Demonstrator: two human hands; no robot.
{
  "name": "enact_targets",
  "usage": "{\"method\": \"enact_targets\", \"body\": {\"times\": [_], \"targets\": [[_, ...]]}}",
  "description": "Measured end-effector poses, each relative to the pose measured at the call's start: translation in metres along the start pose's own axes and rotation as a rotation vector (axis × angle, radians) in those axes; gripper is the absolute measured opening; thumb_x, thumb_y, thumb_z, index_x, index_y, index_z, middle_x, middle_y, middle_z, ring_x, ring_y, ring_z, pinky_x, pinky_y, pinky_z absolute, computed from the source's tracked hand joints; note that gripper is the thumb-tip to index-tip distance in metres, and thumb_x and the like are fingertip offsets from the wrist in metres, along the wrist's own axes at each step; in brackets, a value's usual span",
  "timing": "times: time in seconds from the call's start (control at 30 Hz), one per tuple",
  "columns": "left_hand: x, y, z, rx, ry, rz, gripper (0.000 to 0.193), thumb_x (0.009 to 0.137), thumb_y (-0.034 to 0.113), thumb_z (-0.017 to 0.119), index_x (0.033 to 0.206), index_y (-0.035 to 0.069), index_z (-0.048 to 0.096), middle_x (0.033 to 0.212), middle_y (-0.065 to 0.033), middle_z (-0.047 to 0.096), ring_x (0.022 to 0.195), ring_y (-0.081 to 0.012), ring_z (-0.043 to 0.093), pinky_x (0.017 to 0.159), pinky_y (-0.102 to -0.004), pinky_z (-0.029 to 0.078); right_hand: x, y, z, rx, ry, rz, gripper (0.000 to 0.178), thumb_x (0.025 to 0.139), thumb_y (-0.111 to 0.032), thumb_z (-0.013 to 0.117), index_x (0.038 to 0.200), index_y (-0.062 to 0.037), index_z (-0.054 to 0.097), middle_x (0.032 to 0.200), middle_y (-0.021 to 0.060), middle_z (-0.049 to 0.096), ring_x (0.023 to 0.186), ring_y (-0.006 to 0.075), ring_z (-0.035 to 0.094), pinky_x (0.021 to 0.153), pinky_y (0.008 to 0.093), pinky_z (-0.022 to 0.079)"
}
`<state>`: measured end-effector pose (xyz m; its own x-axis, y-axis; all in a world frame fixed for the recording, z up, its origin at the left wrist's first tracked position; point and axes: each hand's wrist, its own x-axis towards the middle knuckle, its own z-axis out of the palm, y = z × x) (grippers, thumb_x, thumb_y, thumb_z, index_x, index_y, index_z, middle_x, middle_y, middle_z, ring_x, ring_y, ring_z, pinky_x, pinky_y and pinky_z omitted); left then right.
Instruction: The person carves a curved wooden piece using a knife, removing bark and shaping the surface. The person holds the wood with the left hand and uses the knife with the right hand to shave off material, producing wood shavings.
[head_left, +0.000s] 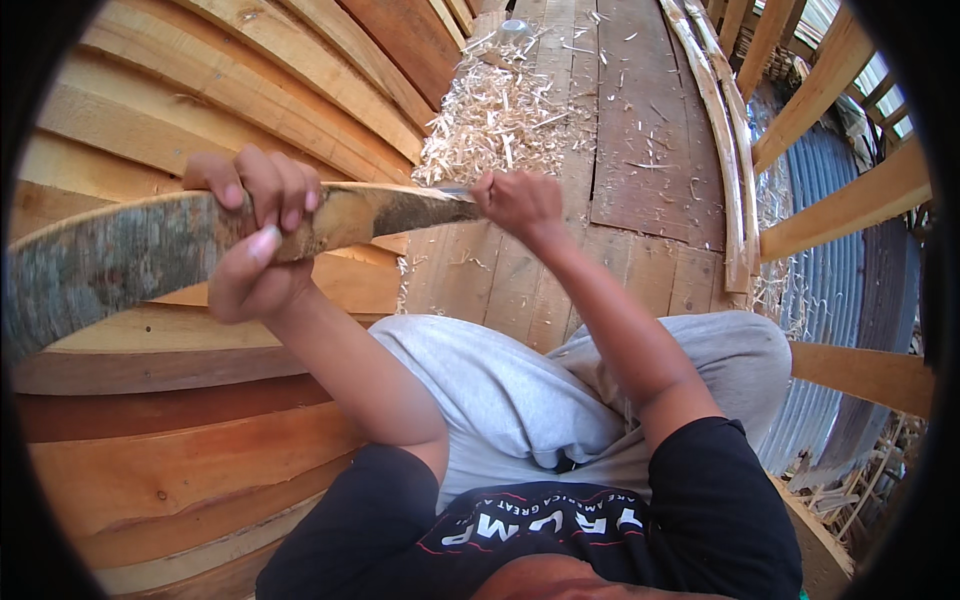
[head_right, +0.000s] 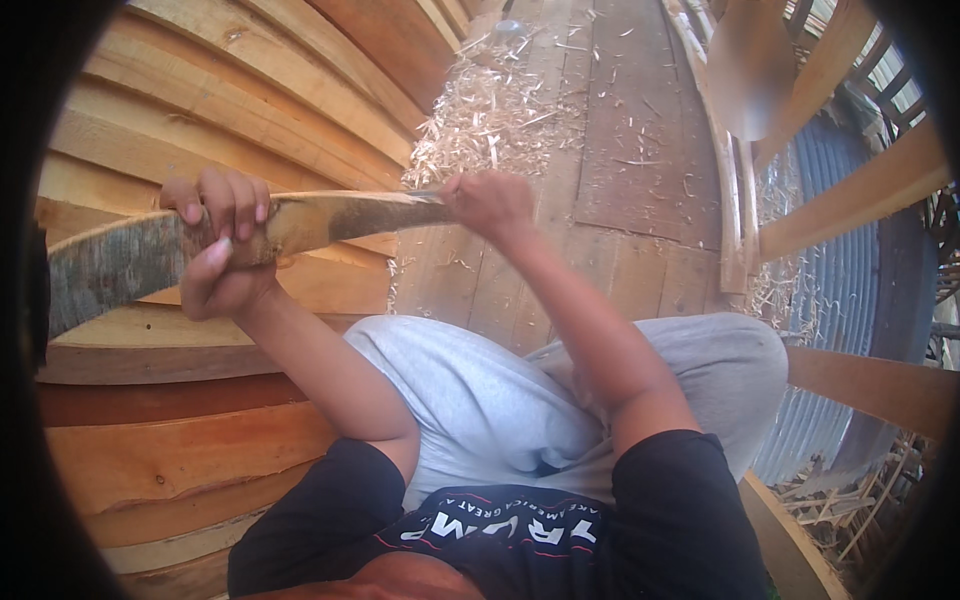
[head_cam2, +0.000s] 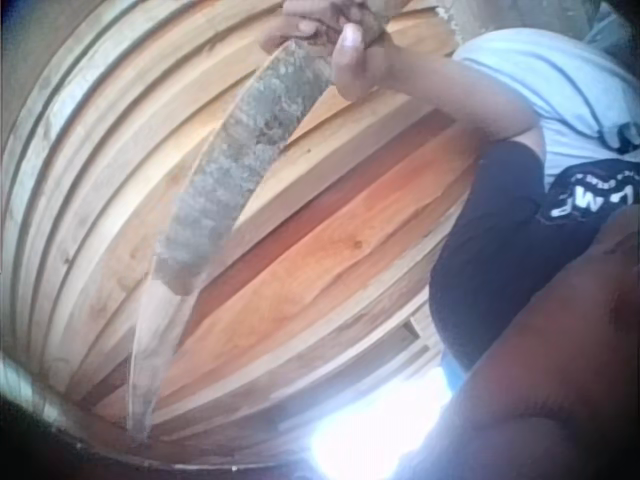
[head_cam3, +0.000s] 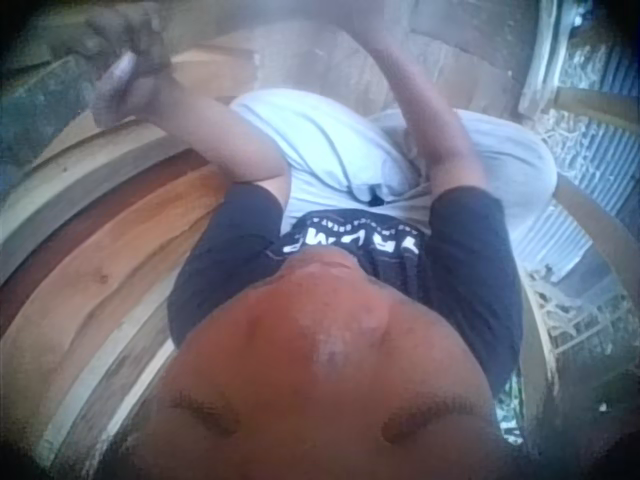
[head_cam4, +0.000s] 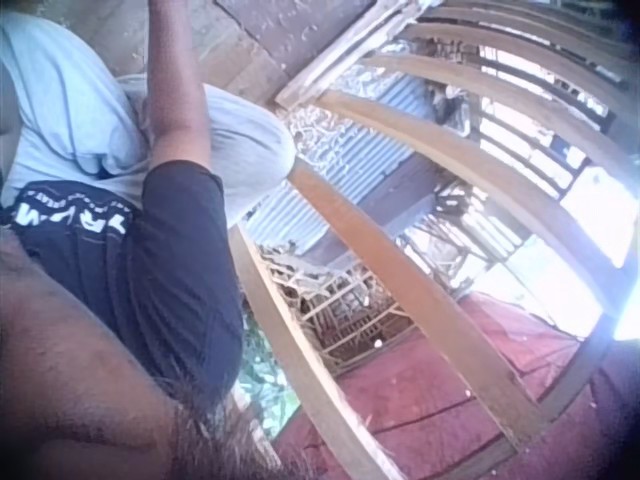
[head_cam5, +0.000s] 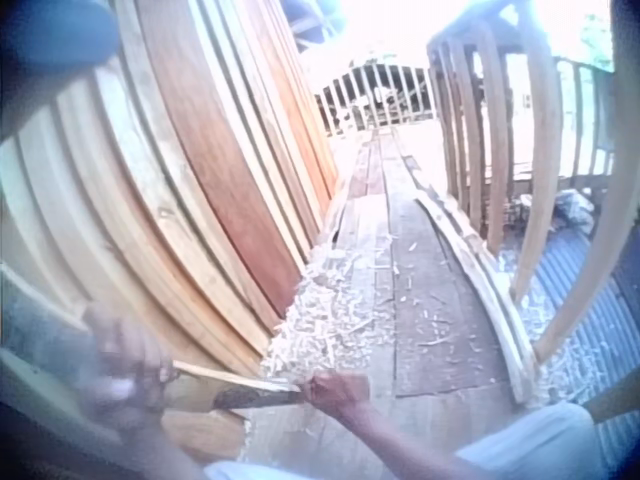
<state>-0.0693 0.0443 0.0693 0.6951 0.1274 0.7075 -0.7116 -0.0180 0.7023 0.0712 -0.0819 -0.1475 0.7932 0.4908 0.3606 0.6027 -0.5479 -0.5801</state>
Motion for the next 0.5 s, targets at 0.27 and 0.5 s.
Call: {"method": "enact_targets", "body": {"times": [0.27,0.5], "targets": [[-0.003,0.0,-0.009,-0.006,0.028,0.022,0.036,0.064,0.009,0.053,0.098,0.009,0.04,0.071,-0.005,0.037,0.064,-0.0161,0.038,0.067,-0.0337,0.037,0.015,-0.003,-0.051,0.161,-0.192,0.32,0.052,0.092,-0.03,0.035,0.068,0.0048,0.064,0.071,0.0291,0.062,0.07,0.0448,0.061,0.072,0.0504,0.049],[-0.001,-0.004,-0.005,0.015,0.049,0.052,0.036,0.065,0.009,0.052,0.1,0.008,0.042,0.073,-0.0061,0.038,0.066,-0.0167,0.039,0.069,-0.0342,0.037,-0.019,-0.029,0.008,0.405,-0.17,0.35,0.055,0.094,-0.031,0.032,0.066,0.0065,0.061,0.071,0.0315,0.059,0.068,0.0491,0.058,0.073,0.0534,0.047]]}}
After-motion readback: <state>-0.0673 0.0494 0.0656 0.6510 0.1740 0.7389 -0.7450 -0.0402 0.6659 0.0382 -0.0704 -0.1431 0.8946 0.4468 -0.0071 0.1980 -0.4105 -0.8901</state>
